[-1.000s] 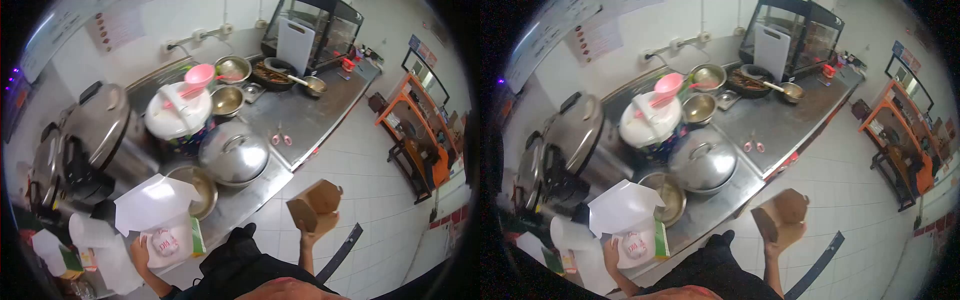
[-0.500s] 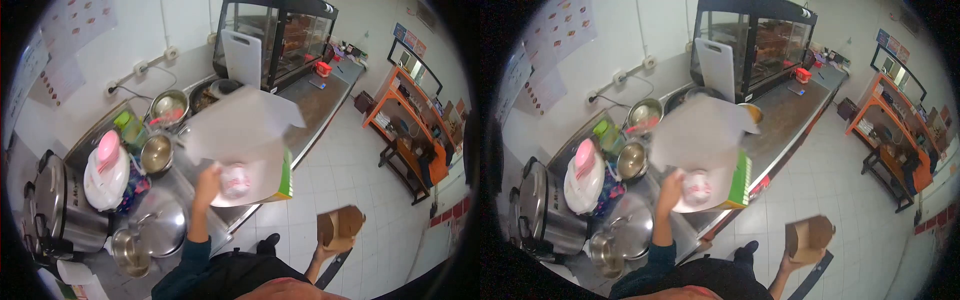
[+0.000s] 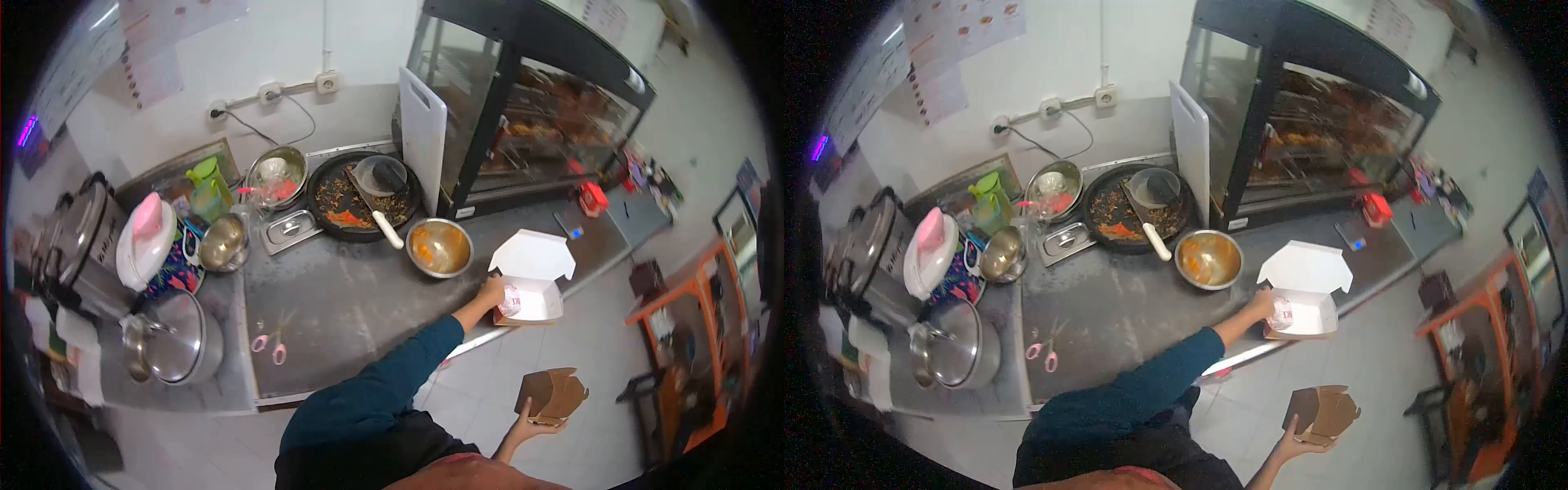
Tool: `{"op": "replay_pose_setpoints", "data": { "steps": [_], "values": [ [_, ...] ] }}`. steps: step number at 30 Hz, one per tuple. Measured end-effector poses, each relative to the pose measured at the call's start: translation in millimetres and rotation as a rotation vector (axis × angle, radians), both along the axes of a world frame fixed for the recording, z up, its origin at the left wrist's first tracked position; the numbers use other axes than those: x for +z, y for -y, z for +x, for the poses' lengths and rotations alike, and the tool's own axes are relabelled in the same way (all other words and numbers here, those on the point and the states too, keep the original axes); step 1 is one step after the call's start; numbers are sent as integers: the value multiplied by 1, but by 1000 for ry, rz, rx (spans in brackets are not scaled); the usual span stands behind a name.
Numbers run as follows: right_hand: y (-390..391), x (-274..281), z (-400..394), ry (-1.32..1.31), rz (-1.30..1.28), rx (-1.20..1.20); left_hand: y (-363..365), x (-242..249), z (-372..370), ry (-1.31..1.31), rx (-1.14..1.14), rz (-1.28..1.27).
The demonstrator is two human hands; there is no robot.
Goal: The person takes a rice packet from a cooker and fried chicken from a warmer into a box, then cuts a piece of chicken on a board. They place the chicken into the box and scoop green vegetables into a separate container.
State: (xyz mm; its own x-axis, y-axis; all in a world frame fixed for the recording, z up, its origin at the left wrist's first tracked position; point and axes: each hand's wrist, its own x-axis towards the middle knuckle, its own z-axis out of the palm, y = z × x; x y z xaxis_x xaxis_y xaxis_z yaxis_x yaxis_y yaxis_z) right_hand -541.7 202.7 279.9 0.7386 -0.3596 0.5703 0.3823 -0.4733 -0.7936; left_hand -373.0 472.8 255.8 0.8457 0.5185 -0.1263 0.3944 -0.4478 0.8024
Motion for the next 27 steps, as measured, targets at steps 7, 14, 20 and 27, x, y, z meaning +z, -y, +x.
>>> {"op": "replay_pose_setpoints", "data": {
  "steps": [7,14,20,27],
  "values": [
    [-54,-10,191,57,70,202,-41,-74,142,76,95,235],
    [-71,-44,441,308,-113,-24,-5,-24,31,643,-23,-110],
    [-123,-40,457,93,-324,82,13,-52,-122,338,-197,-344],
    [-116,-85,484,155,-262,427,12,-27,-210,552,952,-385]
  ]
}}
